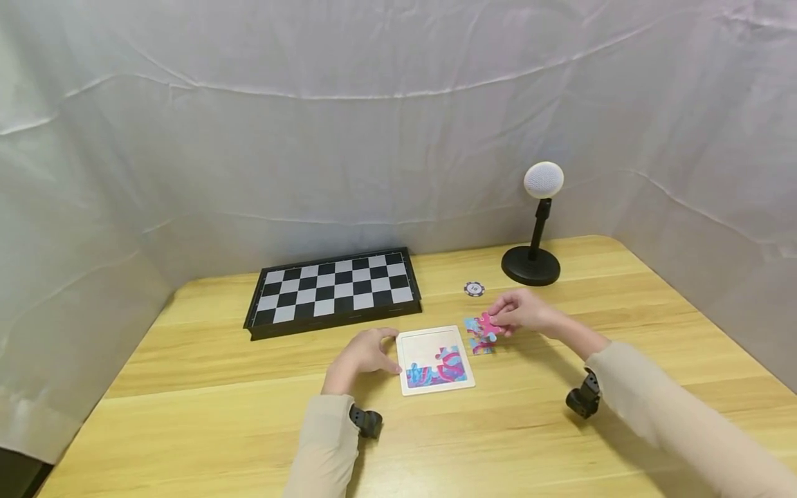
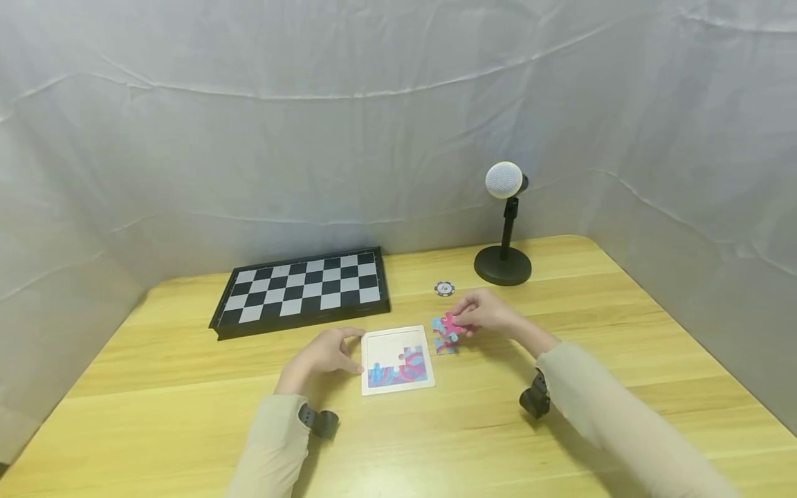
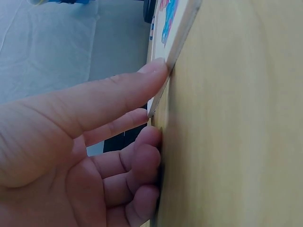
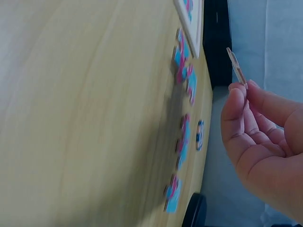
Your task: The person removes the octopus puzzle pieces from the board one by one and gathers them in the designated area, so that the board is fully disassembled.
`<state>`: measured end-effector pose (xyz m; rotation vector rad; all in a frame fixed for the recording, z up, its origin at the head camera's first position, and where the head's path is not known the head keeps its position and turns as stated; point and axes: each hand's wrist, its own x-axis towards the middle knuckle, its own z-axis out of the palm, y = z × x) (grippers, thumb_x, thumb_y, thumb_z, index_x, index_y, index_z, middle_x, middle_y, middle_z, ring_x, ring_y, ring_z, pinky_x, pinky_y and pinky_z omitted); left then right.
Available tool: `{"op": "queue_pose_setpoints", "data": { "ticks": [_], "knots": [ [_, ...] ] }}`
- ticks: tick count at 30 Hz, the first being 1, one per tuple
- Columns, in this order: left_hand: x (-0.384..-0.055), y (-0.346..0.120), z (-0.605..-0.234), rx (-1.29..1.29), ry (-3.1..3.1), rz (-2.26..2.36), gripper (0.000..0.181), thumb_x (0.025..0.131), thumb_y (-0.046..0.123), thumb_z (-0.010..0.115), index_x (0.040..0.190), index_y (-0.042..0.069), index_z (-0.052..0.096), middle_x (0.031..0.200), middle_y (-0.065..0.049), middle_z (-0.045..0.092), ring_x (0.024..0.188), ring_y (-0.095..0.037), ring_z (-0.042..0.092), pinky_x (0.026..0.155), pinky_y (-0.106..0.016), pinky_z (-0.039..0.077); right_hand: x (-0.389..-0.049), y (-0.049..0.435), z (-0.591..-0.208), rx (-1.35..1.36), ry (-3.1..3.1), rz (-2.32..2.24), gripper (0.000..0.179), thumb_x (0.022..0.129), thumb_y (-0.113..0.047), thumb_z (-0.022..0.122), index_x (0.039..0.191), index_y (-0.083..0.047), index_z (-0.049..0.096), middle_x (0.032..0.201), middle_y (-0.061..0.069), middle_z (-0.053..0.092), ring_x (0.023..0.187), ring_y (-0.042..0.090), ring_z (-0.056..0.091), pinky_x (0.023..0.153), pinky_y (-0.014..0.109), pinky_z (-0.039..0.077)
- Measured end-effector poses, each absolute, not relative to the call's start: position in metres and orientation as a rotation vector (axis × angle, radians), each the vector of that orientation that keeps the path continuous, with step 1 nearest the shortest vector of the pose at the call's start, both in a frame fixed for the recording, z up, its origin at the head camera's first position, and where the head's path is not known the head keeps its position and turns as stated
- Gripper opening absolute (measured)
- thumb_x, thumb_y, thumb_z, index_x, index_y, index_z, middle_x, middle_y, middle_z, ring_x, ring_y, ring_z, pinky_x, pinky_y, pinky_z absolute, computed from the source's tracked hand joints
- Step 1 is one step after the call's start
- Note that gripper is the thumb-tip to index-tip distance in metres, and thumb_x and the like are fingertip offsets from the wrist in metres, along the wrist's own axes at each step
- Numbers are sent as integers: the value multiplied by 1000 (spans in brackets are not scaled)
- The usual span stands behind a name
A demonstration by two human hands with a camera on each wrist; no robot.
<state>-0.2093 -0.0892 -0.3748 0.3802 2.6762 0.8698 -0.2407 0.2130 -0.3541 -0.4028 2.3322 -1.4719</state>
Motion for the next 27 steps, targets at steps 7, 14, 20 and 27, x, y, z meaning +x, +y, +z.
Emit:
{"op": "queue_pose_setpoints", "data": {
  "ticks": [7,14,20,27],
  "knots": [
    [-208,-89,-374,384,2682,873,67,65,13,78,126,5,50,119,-16,53,90,-24,49,91,-44,36,-241,233,-358,-364,2347,-1451,21,81,6,56,96,20,52,71,9,61,57,13,57,56,27,51],
    [-207,-88,-372,381,2680,876,68,65,12,78,126,4,49,106,-14,58,77,-22,51,87,-42,38,-240,247,-364,-371,2338,-1396,19,81,8,53,96,20,52,74,10,61,60,15,59,57,28,51],
    [-206,-88,-372,376,2682,884,67,65,12,78,126,4,50,120,-15,52,92,-24,48,93,-45,34,-239,250,-370,-323,2266,-1396,18,80,8,53,94,20,53,71,13,61,59,16,59,58,29,52],
    [-207,-88,-373,366,2675,901,68,65,11,78,126,5,50,120,-15,52,89,-23,49,92,-44,35,-239,248,-374,-262,2240,-1393,16,80,9,55,93,19,53,67,11,60,57,14,58,55,29,52]
  ]
}}
